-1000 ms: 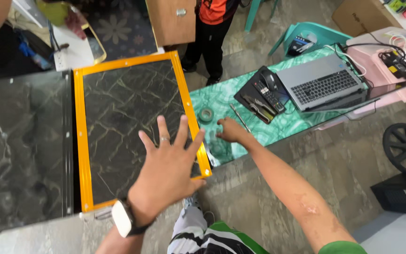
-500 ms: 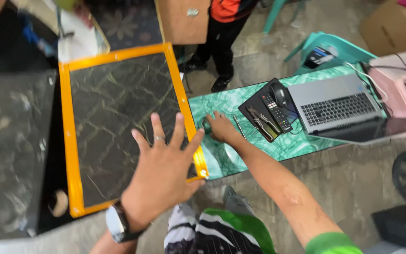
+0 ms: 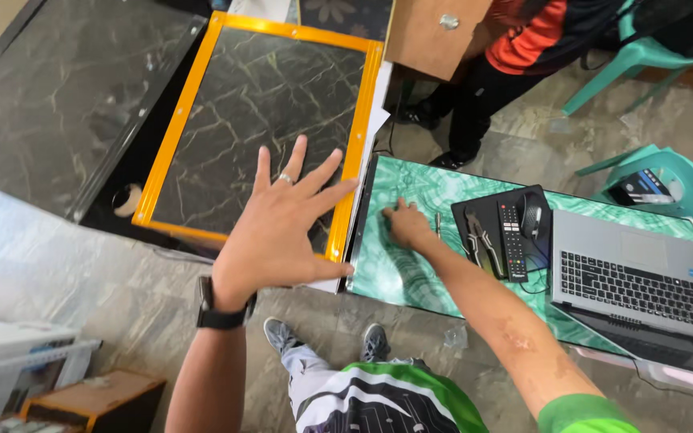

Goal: The person wraps green tape around a wooden box, seals an item in a plastic bag, and types on a laptop. They carry a black panel across the shop, open a wooden cabinet, handle white product boxes, retrieve packaged goods from shelves, and use a screwdriver on a small box.

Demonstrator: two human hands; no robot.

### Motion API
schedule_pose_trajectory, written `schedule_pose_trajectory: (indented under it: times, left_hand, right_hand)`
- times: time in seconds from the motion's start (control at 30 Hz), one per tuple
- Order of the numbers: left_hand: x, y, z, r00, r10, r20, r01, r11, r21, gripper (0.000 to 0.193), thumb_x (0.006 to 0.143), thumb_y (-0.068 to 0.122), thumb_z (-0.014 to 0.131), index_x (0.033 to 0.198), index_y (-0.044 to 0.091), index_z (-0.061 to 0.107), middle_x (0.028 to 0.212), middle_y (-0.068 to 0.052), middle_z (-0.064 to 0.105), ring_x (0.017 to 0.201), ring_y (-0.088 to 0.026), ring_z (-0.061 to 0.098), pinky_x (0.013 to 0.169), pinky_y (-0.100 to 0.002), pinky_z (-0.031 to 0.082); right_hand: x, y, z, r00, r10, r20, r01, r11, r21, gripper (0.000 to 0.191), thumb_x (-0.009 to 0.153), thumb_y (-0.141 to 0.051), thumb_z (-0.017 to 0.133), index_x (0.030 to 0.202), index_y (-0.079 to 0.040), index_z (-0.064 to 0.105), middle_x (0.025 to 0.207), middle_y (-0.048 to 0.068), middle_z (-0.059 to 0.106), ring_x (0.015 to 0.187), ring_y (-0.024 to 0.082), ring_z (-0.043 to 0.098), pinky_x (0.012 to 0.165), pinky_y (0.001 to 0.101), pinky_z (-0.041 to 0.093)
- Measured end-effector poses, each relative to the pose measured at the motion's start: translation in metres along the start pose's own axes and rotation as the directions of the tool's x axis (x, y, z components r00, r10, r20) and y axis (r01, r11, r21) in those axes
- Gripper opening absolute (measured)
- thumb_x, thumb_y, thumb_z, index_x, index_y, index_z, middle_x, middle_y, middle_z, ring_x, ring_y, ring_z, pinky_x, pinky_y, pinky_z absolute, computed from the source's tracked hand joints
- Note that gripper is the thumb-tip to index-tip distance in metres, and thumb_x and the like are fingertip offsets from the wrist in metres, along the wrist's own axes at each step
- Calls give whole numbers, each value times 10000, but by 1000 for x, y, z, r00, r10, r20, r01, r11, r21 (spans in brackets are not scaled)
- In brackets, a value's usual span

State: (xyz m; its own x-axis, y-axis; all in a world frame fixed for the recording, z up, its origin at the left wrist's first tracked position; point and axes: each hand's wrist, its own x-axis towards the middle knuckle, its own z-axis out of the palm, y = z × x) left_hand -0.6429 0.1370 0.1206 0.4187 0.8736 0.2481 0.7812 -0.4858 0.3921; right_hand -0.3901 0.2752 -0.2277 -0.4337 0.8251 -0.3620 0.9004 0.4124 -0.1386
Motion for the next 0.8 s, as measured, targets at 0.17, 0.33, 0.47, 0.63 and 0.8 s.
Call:
schedule_pose_trajectory:
  times: [0.17, 0.33, 0.47, 0.63, 0.8]
  left_hand:
    - [1, -3, 5, 999, 7, -37, -8, 999, -33, 1036, 499, 527, 924, 1412, 161, 600, 1566, -195, 441, 1487, -521, 232, 1166, -733, 48]
    - [0, -7, 6, 999, -7, -41, 6, 999, -34, 974, 513, 521, 937, 1378, 186, 639, 1523, -198, 482, 1467, -534, 268, 1162, -732, 76]
    - [6, -10, 10, 995, 50, -88, -54, 998, -35, 896, 543, 511, 935, 1328, 163, 680, 1504, -199, 527, 1449, -543, 321, 1159, -739, 110]
    - [9, -13, 13, 992, 62, -110, -62, 998, 2, 791, 586, 474, 918, 1290, 171, 723, 1488, -166, 562, 1435, -542, 354, 1160, -733, 143]
    - [8, -14, 7, 991, 47, -127, -41, 998, 45, 780, 573, 442, 887, 1278, 155, 720, 1479, -134, 582, 1436, -498, 393, 1159, -719, 184]
  right_hand:
    - [-28, 15, -4, 999, 28, 17, -28, 1000, -2, 634, 786, -228, 775, 1384, -229, 566, 1377, 193, 508, 1255, 460, 538, 973, 526, 538]
    - [-50, 20, -4, 996, 94, 6, -94, 993, 65, 669, 792, -303, 806, 1391, -202, 525, 1373, 187, 493, 1243, 458, 540, 939, 532, 548]
    - [-64, 31, 7, 996, 20, -84, -15, 998, 60, 740, 771, -318, 839, 1417, -218, 493, 1361, 218, 473, 1273, 516, 487, 953, 548, 524]
    - [-80, 29, 13, 995, 43, -94, -31, 991, 131, 822, 766, -240, 808, 1495, -217, 430, 1397, 234, 452, 1278, 524, 483, 975, 548, 514]
    - [-103, 10, 12, 950, 130, -283, -85, 982, 166, 904, 709, -248, 840, 1485, -102, 399, 1471, 304, 360, 1318, 542, 395, 1028, 593, 390]
